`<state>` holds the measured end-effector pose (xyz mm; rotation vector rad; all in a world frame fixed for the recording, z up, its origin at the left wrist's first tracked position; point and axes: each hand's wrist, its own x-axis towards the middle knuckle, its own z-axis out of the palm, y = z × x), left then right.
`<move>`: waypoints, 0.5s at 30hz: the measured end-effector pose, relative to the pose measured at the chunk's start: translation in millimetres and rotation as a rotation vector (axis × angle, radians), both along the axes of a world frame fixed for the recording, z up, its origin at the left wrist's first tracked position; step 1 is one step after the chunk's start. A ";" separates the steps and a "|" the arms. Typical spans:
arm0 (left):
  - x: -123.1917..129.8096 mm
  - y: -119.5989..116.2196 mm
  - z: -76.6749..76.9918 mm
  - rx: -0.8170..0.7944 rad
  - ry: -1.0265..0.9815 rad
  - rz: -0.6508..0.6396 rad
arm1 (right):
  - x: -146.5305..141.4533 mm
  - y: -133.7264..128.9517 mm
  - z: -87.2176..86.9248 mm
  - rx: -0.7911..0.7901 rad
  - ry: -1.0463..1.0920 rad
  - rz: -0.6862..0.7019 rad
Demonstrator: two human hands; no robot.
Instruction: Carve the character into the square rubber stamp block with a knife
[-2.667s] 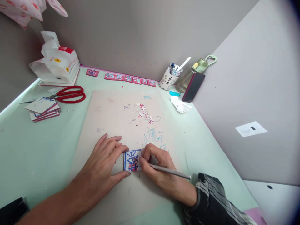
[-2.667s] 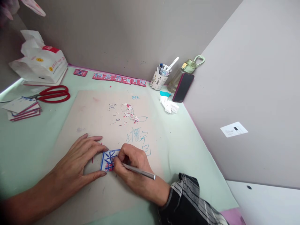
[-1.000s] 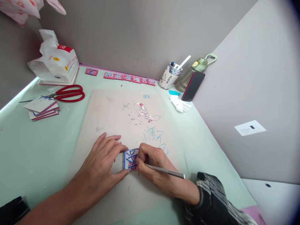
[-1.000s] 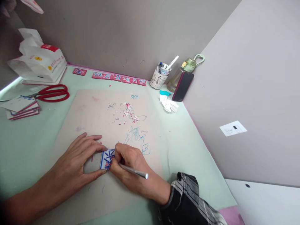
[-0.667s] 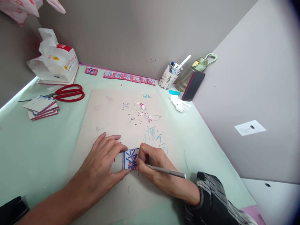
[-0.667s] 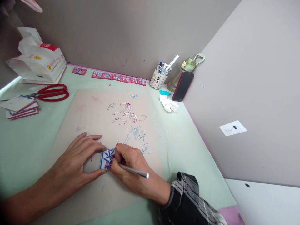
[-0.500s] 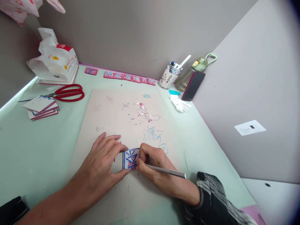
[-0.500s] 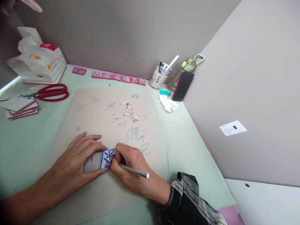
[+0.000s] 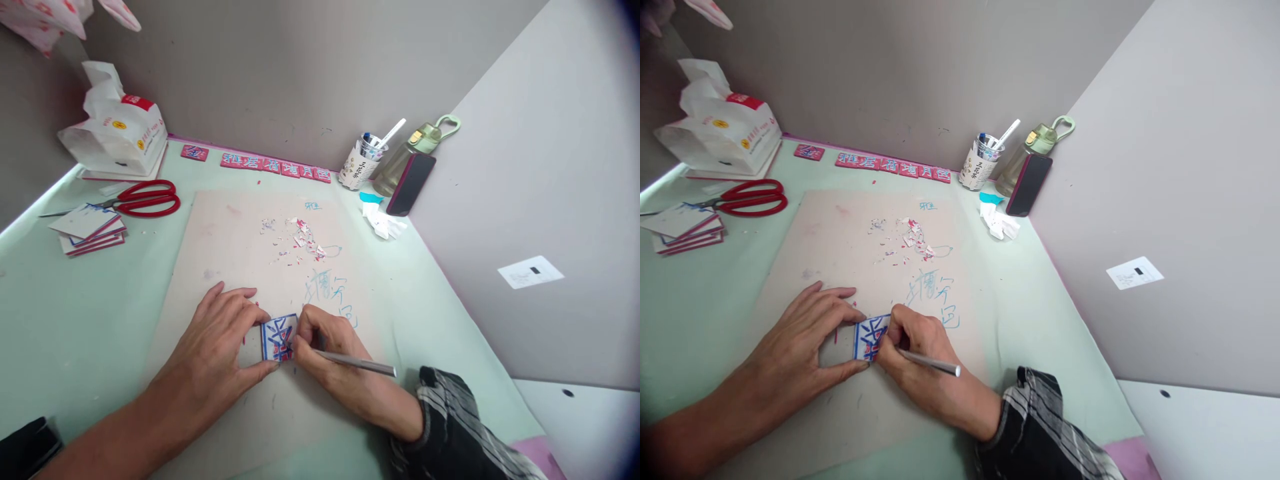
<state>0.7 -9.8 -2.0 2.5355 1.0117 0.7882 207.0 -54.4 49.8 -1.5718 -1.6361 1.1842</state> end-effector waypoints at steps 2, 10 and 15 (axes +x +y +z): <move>0.4 0.9 -0.5 0.029 0.014 -0.003 | -0.2 -0.9 -2.2 0.010 0.003 -0.010; -6.3 9.5 2.3 -0.023 0.038 -0.087 | 2.0 3.2 0.0 0.011 0.004 0.013; -6.8 8.1 0.1 -0.109 0.078 -0.243 | 3.9 3.3 -0.9 -0.003 0.039 0.023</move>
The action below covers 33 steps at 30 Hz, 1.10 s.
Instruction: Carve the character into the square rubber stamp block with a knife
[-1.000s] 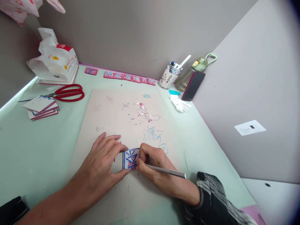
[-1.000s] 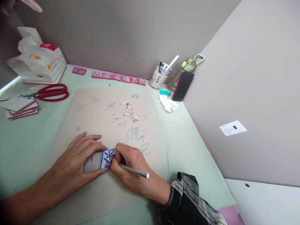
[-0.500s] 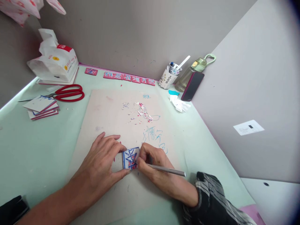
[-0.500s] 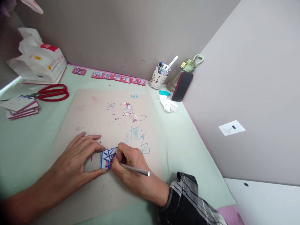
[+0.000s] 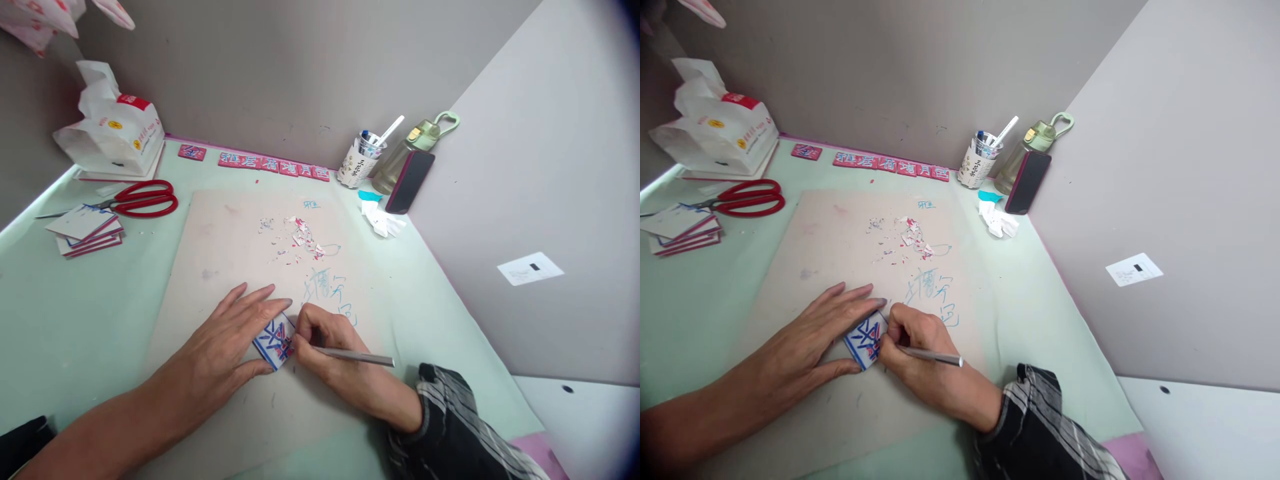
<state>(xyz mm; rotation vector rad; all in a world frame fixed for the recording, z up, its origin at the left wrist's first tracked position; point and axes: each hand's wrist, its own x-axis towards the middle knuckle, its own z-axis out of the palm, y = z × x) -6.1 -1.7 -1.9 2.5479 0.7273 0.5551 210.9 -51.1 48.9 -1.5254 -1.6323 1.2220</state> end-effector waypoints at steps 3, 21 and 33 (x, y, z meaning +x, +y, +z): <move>1.2 -0.5 -1.9 -0.001 0.013 -0.017 | 0.0 0.2 -1.5 -0.010 0.010 -0.002; 4.7 -2.1 -0.6 0.016 0.006 0.060 | -0.9 -2.7 -0.3 -0.012 -0.029 -0.007; -0.9 -6.4 4.9 0.018 0.032 0.057 | -2.4 -2.3 -2.5 0.000 -0.009 -0.041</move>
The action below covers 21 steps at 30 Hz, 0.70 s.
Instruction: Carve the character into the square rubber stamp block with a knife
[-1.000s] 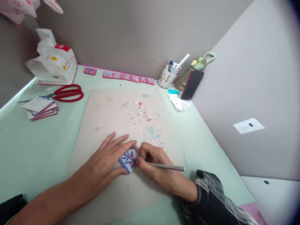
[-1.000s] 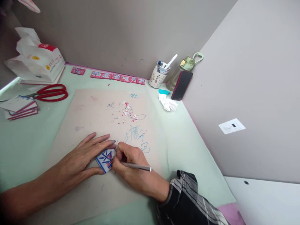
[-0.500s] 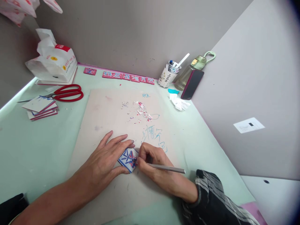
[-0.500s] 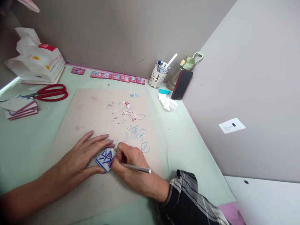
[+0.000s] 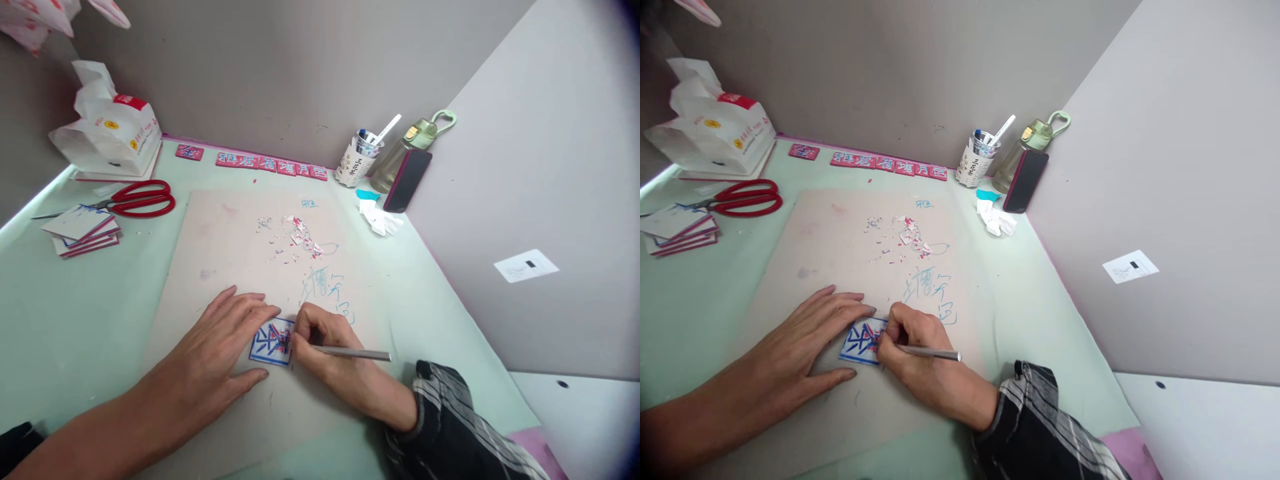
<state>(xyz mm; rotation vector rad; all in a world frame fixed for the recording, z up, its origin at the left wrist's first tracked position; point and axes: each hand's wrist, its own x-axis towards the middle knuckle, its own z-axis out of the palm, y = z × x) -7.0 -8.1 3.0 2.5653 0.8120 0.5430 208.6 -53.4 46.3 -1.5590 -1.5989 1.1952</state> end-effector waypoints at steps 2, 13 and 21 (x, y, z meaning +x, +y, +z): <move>-5.2 1.0 -0.3 0.015 0.000 0.010 | 0.2 0.5 -0.5 -0.006 0.004 -0.007; 0.5 -2.8 0.9 -0.054 -0.107 0.108 | -2.2 -2.1 -4.8 -0.013 0.037 -0.059; 4.3 -6.6 1.1 -0.063 -0.147 0.129 | -1.5 -5.8 -1.0 -0.005 0.021 -0.037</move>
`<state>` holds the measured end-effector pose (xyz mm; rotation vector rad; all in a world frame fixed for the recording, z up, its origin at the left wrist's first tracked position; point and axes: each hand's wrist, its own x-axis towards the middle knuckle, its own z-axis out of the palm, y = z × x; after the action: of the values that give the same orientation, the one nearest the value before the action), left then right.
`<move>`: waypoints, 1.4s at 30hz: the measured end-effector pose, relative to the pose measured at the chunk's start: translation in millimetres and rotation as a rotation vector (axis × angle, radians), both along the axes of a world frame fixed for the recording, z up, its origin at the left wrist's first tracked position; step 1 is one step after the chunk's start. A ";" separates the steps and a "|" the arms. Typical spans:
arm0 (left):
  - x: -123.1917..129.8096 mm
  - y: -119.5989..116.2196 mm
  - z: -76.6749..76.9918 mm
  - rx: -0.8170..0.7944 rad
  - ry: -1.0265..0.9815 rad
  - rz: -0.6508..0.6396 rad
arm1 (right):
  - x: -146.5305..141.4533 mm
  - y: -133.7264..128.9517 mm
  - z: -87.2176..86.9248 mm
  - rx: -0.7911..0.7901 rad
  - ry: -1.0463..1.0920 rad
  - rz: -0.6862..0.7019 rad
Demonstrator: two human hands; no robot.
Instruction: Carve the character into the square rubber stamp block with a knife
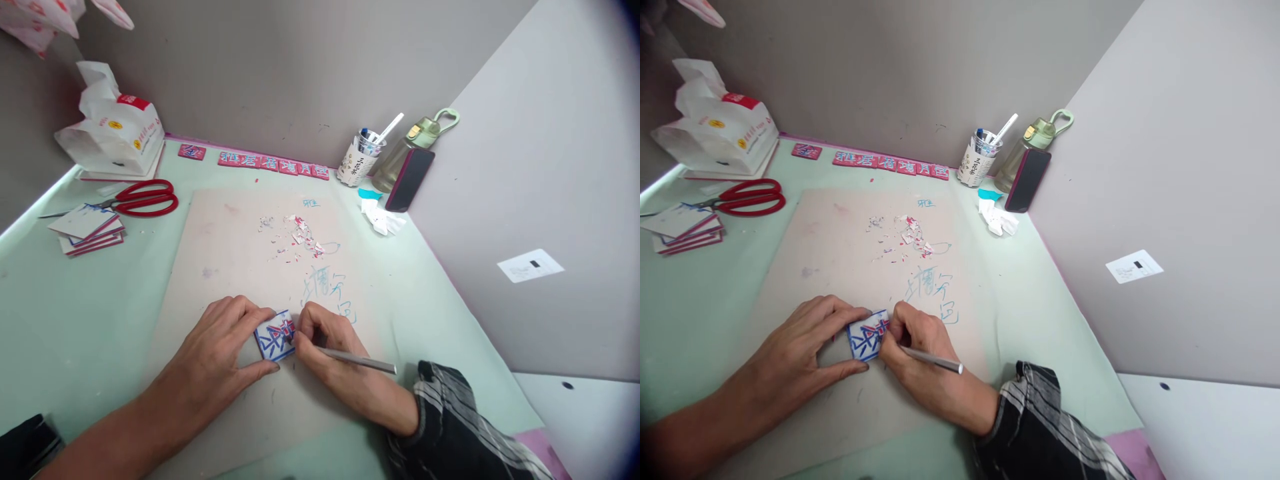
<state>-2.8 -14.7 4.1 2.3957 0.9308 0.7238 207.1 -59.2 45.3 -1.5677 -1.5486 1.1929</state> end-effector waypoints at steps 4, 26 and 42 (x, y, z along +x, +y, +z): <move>0.4 0.7 -0.6 0.004 -0.013 0.001 | 0.6 0.7 -1.3 0.002 0.009 0.006; 1.7 0.0 -3.0 0.012 -0.025 0.028 | -1.6 -3.2 -1.0 0.012 0.014 0.003; 2.3 -0.3 0.0 0.018 -0.028 0.030 | -2.1 -7.3 -3.9 -0.003 0.036 -0.008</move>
<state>-0.5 -14.9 4.1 2.3858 0.9552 0.7779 205.0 -66.5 41.4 -1.5446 -1.5166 1.2128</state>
